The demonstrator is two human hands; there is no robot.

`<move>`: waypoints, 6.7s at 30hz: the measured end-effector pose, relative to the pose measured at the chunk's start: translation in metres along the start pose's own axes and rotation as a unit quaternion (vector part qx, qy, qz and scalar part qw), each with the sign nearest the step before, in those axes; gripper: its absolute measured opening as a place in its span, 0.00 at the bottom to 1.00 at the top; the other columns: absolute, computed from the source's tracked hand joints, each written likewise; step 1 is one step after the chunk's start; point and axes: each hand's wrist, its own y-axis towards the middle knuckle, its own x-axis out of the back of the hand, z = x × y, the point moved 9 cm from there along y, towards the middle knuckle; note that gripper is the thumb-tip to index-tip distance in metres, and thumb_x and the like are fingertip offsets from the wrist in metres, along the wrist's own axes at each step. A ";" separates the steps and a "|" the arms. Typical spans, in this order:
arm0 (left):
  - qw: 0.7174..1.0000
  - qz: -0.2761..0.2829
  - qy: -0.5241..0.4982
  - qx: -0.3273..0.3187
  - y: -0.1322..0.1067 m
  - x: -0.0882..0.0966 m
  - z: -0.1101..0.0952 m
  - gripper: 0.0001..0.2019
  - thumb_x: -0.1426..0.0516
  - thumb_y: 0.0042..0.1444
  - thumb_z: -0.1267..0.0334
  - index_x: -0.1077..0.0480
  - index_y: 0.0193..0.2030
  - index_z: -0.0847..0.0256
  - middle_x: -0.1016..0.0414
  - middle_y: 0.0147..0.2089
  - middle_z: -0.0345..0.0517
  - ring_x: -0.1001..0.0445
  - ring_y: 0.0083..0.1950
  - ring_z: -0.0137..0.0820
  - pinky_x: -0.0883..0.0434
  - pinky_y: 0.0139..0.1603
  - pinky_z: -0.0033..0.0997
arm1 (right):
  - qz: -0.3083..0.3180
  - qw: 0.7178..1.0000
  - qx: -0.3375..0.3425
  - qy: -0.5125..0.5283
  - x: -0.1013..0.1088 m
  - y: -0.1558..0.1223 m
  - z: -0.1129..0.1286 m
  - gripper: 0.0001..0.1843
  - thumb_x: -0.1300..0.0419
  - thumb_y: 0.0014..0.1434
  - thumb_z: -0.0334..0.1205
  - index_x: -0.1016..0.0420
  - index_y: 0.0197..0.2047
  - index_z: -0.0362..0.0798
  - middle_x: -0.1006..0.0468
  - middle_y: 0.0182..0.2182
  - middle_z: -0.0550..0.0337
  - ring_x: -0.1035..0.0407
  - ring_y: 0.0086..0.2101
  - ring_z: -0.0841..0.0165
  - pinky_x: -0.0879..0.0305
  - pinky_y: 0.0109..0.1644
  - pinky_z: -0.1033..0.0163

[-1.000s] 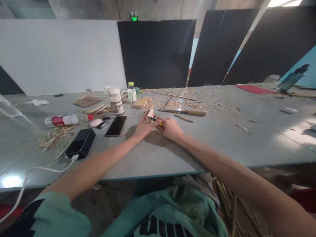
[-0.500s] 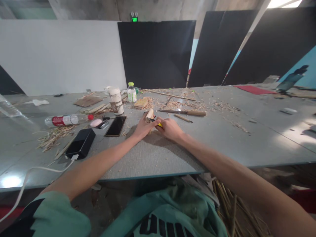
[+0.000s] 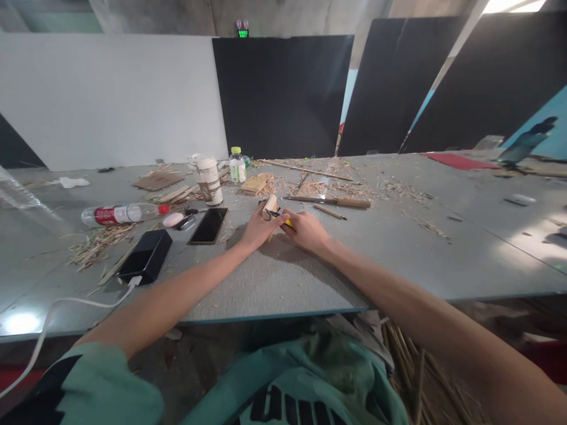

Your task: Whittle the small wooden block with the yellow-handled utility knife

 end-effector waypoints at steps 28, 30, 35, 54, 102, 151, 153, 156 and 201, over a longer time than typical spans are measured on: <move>0.999 0.035 -0.001 -0.005 -0.001 -0.003 -0.006 0.22 0.32 0.55 0.46 0.26 0.49 0.59 0.21 0.42 0.45 0.23 0.42 0.36 0.28 0.46 0.35 | -0.008 0.993 0.069 0.093 0.000 0.001 0.004 0.14 0.48 0.73 0.45 0.25 0.44 0.46 0.19 0.32 0.55 0.32 0.29 0.67 0.49 0.36 0.63; 0.999 0.034 0.018 0.005 -0.002 -0.005 -0.011 0.20 0.34 0.57 0.46 0.26 0.45 0.59 0.22 0.38 0.43 0.25 0.40 0.35 0.29 0.45 0.35 | -0.022 0.993 0.061 0.103 0.002 0.001 0.002 0.12 0.47 0.72 0.43 0.26 0.44 0.47 0.20 0.32 0.55 0.32 0.29 0.67 0.50 0.35 0.63; 0.998 0.019 0.051 0.018 -0.007 -0.010 -0.018 0.20 0.38 0.61 0.42 0.26 0.36 0.60 0.23 0.33 0.45 0.26 0.37 0.37 0.31 0.41 0.36 | -0.043 0.997 0.020 0.068 0.005 0.001 -0.004 0.09 0.46 0.72 0.41 0.27 0.48 0.48 0.20 0.32 0.55 0.31 0.29 0.65 0.52 0.34 0.62; 0.999 0.038 -0.008 -0.011 -0.009 -0.009 -0.017 0.18 0.33 0.58 0.51 0.26 0.49 0.60 0.22 0.42 0.46 0.25 0.43 0.36 0.29 0.46 0.34 | -0.014 0.985 0.098 0.143 0.003 0.000 0.009 0.10 0.48 0.71 0.43 0.28 0.46 0.48 0.22 0.32 0.56 0.35 0.28 0.67 0.48 0.36 0.63; 0.998 0.011 0.044 -0.043 -0.005 -0.005 -0.018 0.16 0.35 0.62 0.51 0.28 0.49 0.57 0.23 0.45 0.46 0.25 0.47 0.38 0.29 0.52 0.37 | -0.010 0.994 0.035 0.104 0.002 0.003 -0.006 0.10 0.47 0.72 0.43 0.28 0.44 0.47 0.22 0.31 0.56 0.36 0.28 0.67 0.53 0.35 0.62; 0.999 0.005 -0.043 0.002 -0.006 -0.006 -0.007 0.20 0.34 0.60 0.48 0.30 0.52 0.56 0.22 0.48 0.46 0.23 0.49 0.38 0.28 0.54 0.39 | -0.029 0.999 -0.005 0.030 0.000 0.004 -0.014 0.14 0.48 0.73 0.45 0.25 0.46 0.47 0.19 0.32 0.53 0.34 0.28 0.66 0.56 0.33 0.61; 0.999 0.000 -0.053 -0.010 -0.006 -0.004 -0.012 0.18 0.34 0.59 0.49 0.29 0.49 0.56 0.21 0.48 0.46 0.22 0.49 0.38 0.28 0.53 0.38 | -0.019 0.999 0.010 0.033 -0.001 0.004 -0.009 0.15 0.47 0.73 0.46 0.24 0.48 0.47 0.19 0.33 0.53 0.32 0.29 0.66 0.55 0.33 0.61; 0.999 -0.010 -0.044 -0.001 -0.006 -0.001 -0.015 0.16 0.34 0.58 0.51 0.27 0.47 0.56 0.20 0.48 0.46 0.22 0.49 0.39 0.28 0.52 0.37 | 0.000 0.999 0.020 0.035 -0.003 0.004 -0.005 0.16 0.46 0.73 0.48 0.23 0.49 0.47 0.18 0.34 0.53 0.31 0.30 0.66 0.53 0.34 0.61; 0.992 -0.053 0.100 -0.064 -0.009 0.006 -0.032 0.12 0.39 0.67 0.50 0.27 0.41 0.55 0.21 0.42 0.50 0.24 0.49 0.43 0.29 0.57 0.44 | -0.004 0.999 -0.044 0.020 -0.001 0.003 -0.011 0.18 0.48 0.77 0.51 0.25 0.47 0.46 0.18 0.33 0.50 0.29 0.30 0.64 0.53 0.33 0.61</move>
